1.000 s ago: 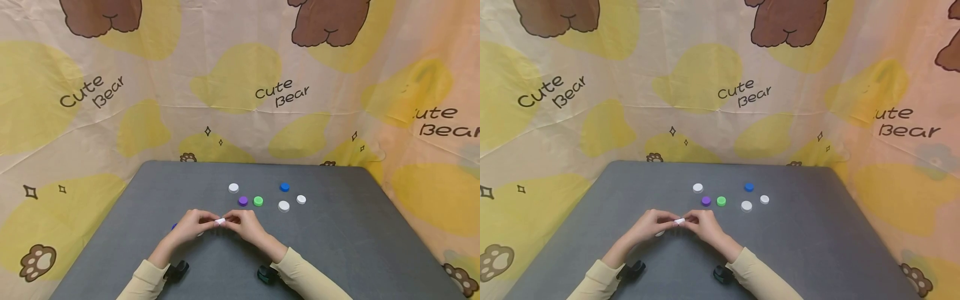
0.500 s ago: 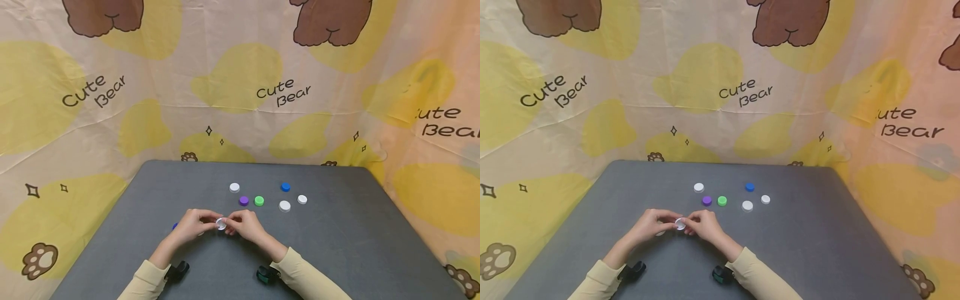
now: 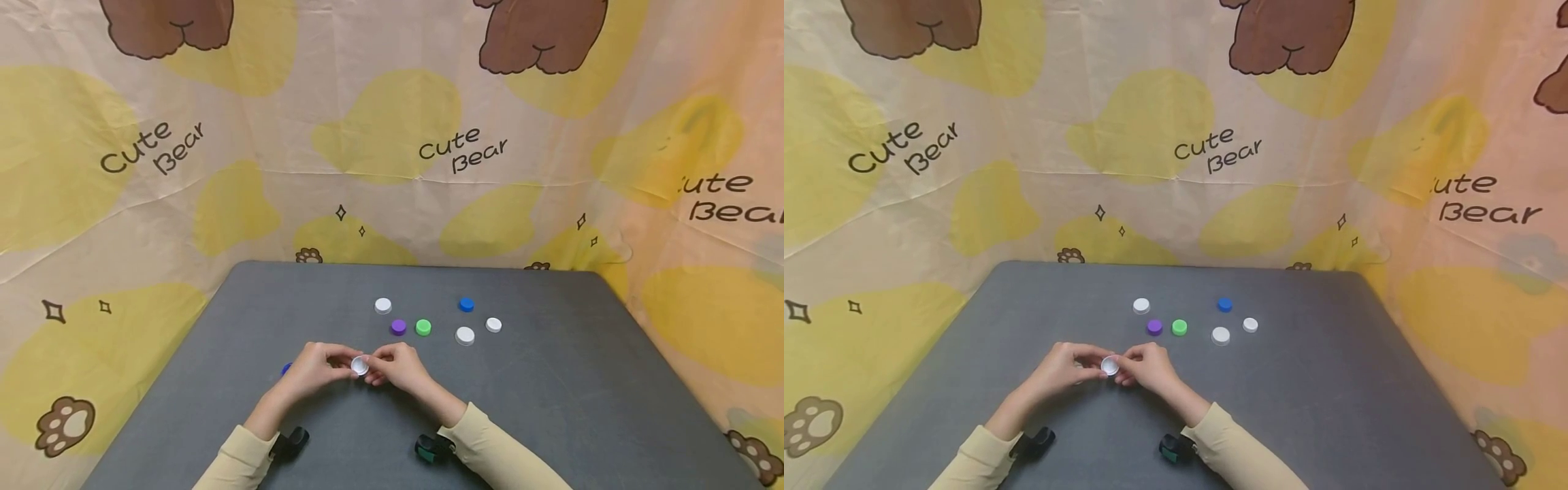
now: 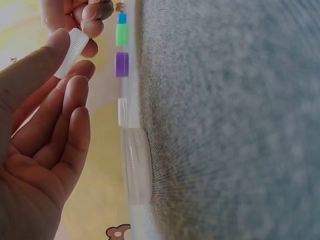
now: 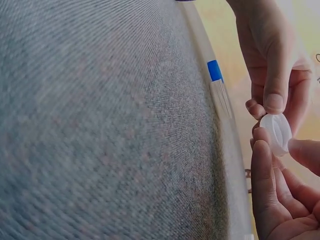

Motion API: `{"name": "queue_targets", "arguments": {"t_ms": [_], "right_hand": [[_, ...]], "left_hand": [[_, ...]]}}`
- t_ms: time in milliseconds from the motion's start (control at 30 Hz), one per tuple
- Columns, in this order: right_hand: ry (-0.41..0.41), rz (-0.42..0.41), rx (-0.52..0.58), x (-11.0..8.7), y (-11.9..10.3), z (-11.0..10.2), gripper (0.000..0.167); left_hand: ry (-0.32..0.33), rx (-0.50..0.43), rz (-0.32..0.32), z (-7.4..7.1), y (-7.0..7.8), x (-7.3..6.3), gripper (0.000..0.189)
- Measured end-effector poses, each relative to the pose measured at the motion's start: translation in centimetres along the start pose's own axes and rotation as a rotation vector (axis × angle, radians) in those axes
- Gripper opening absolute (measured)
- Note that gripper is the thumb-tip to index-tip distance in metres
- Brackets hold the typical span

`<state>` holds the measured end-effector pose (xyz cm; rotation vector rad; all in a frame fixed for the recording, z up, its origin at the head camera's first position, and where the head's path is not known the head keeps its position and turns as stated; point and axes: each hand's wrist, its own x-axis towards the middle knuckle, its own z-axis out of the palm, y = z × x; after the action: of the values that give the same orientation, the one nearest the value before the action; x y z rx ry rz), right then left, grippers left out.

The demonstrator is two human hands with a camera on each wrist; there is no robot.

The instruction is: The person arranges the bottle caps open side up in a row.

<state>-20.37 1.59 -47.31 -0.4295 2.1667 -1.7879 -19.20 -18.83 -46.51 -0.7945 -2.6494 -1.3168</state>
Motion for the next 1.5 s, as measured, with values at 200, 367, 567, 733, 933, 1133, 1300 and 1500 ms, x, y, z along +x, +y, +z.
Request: {"name": "queue_targets", "arguments": {"t_ms": [200, 367, 567, 733, 933, 1133, 1300, 1500], "right_hand": [[-0.002, -0.040, -0.010, -0.13, -0.10, 0.03, 0.023], [0.000, -0.114, -0.121, -0.20, -0.16, -0.08, 0.022], [0.023, -0.189, -0.270, -0.24, -0.32, -0.21, 0.025], [0.035, -0.239, -0.343, -0.25, -0.28, -0.15, 0.025], [0.045, -0.241, -0.367, -0.18, -0.13, 0.05, 0.024], [0.047, -0.237, -0.366, -0.04, 0.18, 0.19, 0.025], [0.041, -0.247, -0.383, 0.05, 0.43, 0.21, 0.025], [0.031, -0.259, -0.409, 0.12, 0.55, 0.26, 0.025]], "left_hand": [[0.024, 0.005, -0.035, -0.07, -0.34, 0.00, 0.026], [0.044, 0.026, -0.044, -0.13, -0.68, 0.09, 0.024], [0.039, 0.037, -0.034, -0.31, -0.89, 0.16, 0.025], [0.018, 0.035, -0.051, -0.40, -0.76, 0.11, 0.025], [0.030, 0.056, -0.039, -0.44, -0.66, 0.03, 0.023], [0.026, 0.032, -0.044, -0.32, -0.66, 0.11, 0.022], [-0.014, 0.008, -0.083, -0.25, -0.59, 0.27, 0.018], [-0.055, 0.037, -0.060, -0.37, -0.73, 0.38, 0.021]]}}
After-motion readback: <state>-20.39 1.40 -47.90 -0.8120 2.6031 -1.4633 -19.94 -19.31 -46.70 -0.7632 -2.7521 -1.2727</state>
